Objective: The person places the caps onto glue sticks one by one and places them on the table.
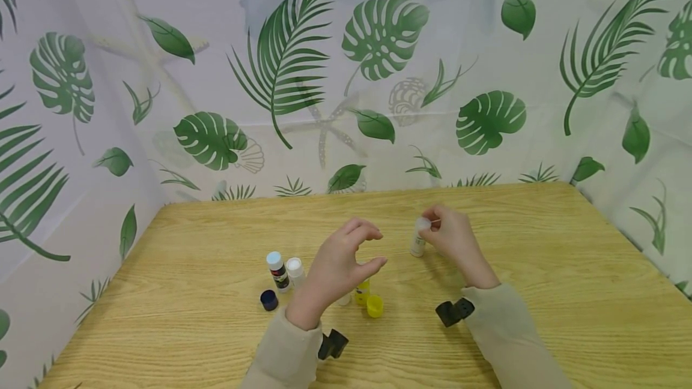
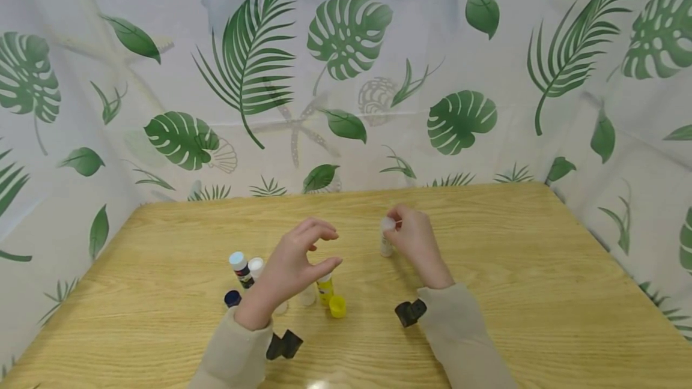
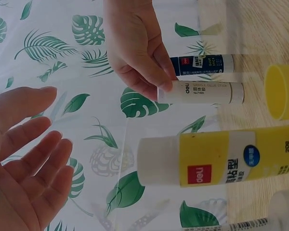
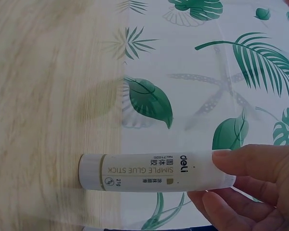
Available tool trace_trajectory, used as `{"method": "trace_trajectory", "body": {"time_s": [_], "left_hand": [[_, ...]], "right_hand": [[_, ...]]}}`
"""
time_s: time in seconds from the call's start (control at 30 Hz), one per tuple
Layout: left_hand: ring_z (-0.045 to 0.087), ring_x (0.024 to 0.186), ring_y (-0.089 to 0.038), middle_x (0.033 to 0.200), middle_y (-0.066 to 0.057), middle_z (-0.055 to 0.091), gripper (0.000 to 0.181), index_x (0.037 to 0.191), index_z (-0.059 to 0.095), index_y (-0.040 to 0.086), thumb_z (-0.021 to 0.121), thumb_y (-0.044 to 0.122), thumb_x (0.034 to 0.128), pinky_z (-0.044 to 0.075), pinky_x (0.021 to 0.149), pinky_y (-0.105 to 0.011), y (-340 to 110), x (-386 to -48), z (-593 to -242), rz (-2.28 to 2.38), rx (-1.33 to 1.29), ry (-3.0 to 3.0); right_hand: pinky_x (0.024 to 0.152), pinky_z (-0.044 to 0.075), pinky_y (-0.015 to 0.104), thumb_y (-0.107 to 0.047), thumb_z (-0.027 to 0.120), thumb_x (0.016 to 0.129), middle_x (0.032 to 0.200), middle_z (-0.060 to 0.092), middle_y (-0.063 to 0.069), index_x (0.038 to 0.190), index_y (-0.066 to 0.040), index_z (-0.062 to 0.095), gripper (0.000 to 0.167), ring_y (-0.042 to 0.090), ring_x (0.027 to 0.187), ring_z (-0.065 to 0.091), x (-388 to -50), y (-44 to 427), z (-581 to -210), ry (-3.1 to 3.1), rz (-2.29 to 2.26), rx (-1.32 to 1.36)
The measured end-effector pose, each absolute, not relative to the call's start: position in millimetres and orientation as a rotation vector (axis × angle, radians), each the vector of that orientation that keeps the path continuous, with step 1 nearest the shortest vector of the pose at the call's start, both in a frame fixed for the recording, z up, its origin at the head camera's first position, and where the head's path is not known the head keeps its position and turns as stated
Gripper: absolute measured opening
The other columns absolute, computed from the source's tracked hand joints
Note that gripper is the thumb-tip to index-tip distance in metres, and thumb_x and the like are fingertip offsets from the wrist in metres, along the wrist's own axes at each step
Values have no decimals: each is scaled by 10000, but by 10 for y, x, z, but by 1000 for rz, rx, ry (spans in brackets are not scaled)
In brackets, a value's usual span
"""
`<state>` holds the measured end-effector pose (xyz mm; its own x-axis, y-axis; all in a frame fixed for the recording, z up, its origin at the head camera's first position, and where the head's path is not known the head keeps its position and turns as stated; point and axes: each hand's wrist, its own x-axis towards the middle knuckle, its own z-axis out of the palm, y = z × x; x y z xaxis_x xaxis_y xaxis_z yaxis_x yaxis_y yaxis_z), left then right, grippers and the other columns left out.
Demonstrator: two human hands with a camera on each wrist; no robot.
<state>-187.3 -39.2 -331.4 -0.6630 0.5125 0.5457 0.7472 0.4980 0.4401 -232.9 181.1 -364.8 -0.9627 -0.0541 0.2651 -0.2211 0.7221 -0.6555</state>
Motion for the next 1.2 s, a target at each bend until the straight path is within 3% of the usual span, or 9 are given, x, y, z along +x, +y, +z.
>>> {"method": "trace_trajectory", "body": {"time_s": [1.2], "left_hand": [[526, 866, -118, 1008, -3, 540, 228, 967, 595, 77, 685, 167, 778, 439, 749, -219, -383, -1883, -3324, -903, -1084, -2427]], "right_hand": [[727, 475, 425, -54, 569, 838, 1050, 565, 239, 1083, 72, 552, 276, 340, 911, 570, -2360, 1782, -3687, -2702, 1095, 172]]}}
